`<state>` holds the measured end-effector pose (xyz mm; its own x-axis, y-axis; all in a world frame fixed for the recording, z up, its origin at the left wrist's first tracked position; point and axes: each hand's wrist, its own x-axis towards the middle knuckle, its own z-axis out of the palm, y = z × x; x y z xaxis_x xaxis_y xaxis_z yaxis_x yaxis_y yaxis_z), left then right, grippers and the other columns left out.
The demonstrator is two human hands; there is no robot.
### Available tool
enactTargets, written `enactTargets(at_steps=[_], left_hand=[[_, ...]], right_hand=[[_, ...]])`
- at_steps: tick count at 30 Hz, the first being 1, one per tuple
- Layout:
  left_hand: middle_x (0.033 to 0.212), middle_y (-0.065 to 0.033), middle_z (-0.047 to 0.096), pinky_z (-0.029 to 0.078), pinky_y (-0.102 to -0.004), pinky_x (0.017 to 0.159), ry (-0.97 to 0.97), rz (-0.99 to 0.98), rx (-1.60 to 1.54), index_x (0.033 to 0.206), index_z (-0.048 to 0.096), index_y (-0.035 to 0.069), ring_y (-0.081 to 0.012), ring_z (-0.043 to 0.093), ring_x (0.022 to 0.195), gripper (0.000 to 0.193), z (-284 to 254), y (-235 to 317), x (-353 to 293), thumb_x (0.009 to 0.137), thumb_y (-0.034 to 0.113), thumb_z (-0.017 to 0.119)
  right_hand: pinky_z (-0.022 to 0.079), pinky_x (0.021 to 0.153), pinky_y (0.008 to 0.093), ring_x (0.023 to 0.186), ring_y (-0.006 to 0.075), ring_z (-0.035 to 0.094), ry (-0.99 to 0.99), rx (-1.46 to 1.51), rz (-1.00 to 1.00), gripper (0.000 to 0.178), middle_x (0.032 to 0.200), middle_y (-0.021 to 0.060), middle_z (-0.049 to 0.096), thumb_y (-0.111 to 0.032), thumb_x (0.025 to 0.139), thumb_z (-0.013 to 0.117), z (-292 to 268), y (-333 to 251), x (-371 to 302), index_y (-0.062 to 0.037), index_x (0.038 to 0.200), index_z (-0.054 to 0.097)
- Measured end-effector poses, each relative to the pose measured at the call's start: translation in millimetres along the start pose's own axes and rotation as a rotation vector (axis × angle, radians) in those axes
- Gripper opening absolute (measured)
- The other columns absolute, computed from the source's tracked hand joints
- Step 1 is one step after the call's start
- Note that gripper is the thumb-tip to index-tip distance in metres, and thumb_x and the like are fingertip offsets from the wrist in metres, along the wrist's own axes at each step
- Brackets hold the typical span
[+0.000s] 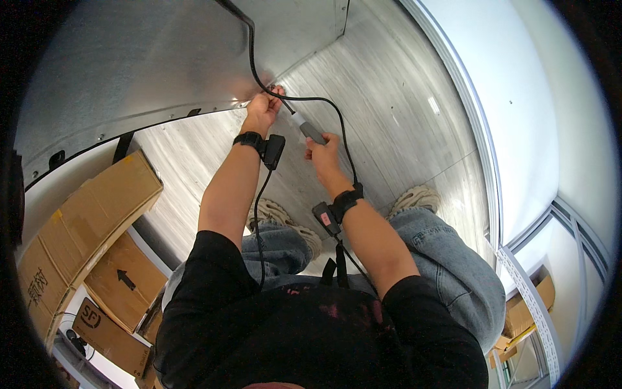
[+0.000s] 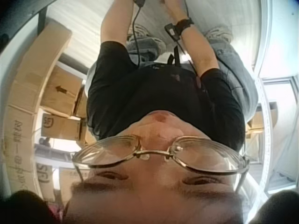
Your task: The person uses a screwdriver to fasten screws into the back panel of a wall-mounted electronic device. After securing the screws, the person wipes the device's surface with a blue cloth.
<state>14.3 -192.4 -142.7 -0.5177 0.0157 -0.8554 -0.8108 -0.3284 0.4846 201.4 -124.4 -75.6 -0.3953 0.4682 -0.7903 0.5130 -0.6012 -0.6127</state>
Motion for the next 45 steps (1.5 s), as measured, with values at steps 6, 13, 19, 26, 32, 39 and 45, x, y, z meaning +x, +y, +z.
enactTargets(at_steps=[6,13,19,26,32,39,45], left_hand=[[0.088,-0.0122,0.065,0.059,-0.0334,0.065,0.008,0.018,-0.024,0.099,0.057,-0.003,-0.0189,0.064,0.069,0.018,5,2,-6,0.083,-0.011,0.055],[0.088,-0.0109,0.064,0.059,-0.0338,0.067,0.016,0.01,0.015,0.099,0.058,-0.003,-0.0186,0.063,0.069,0.017,5,2,-6,0.084,-0.01,0.055],[0.085,-0.009,0.064,0.058,-0.0327,0.067,-0.03,0.027,-0.035,0.101,0.058,-0.003,-0.0178,0.063,0.069,0.018,5,1,-8,0.084,-0.009,0.055],[0.093,-0.0117,0.067,0.058,-0.0289,0.074,-0.018,0.027,0.064,0.094,0.058,-0.002,-0.0216,0.067,0.083,0.013,7,3,-18,0.086,-0.008,0.05],[0.092,-0.0122,0.067,0.058,-0.0281,0.071,-0.006,0.042,0.022,0.092,0.06,-0.001,-0.0218,0.068,0.081,0.011,8,1,-18,0.085,-0.006,0.054],[0.09,-0.0114,0.064,0.057,-0.0298,0.068,-0.02,0.026,-0.039,0.099,0.057,-0.004,-0.0215,0.065,0.074,0.016,5,3,-15,0.085,-0.009,0.053],[0.089,-0.0112,0.064,0.057,-0.0318,0.069,-0.034,0.028,-0.04,0.109,0.054,-0.005,-0.0211,0.063,0.072,0.024,4,3,-16,0.085,-0.01,0.052]], right_hand=[[0.047,0.051,0.0312,0.053,0.0145,0.049,-0.201,0.011,0.357,0.034,0.074,0.0068,0.052,-0.031,0.094,0.054,-18,-23,-1,0.0006,0.107,0.051],[0.043,0.048,0.0305,0.051,0.0134,0.045,-0.069,0.007,0.215,0.039,0.068,0.0049,0.049,-0.04,0.096,0.048,-5,-6,3,-0.0014,0.099,0.053],[0.039,0.046,0.0298,0.049,0.0129,0.043,-0.164,0.073,0.332,0.036,0.069,0.0037,0.049,-0.036,0.096,0.05,-6,-8,7,-0.0006,0.101,0.051],[0.043,0.048,0.0295,0.051,0.0127,0.045,-0.407,0.245,0.519,0.038,0.074,0.0038,0.052,-0.036,0.095,0.052,-28,-6,17,-0.0006,0.108,0.047],[0.038,0.045,0.0269,0.049,0.0101,0.041,-0.011,0.011,0.163,0.045,0.069,0.0029,0.051,-0.046,0.097,0.042,5,-1,3,-0.0017,0.1,0.053],[0.041,0.045,0.0284,0.047,0.013,0.043,-0.388,0.097,0.425,0.051,0.067,0.0048,0.05,-0.046,0.093,0.05,-28,-12,17,0.002,0.108,0.051],[0.038,0.045,0.0275,0.044,0.0119,0.038,-0.175,-0.051,0.19,0.052,0.06,0.0021,0.045,-0.05,0.092,0.048,-6,-5,6,0.0007,0.097,0.055]])
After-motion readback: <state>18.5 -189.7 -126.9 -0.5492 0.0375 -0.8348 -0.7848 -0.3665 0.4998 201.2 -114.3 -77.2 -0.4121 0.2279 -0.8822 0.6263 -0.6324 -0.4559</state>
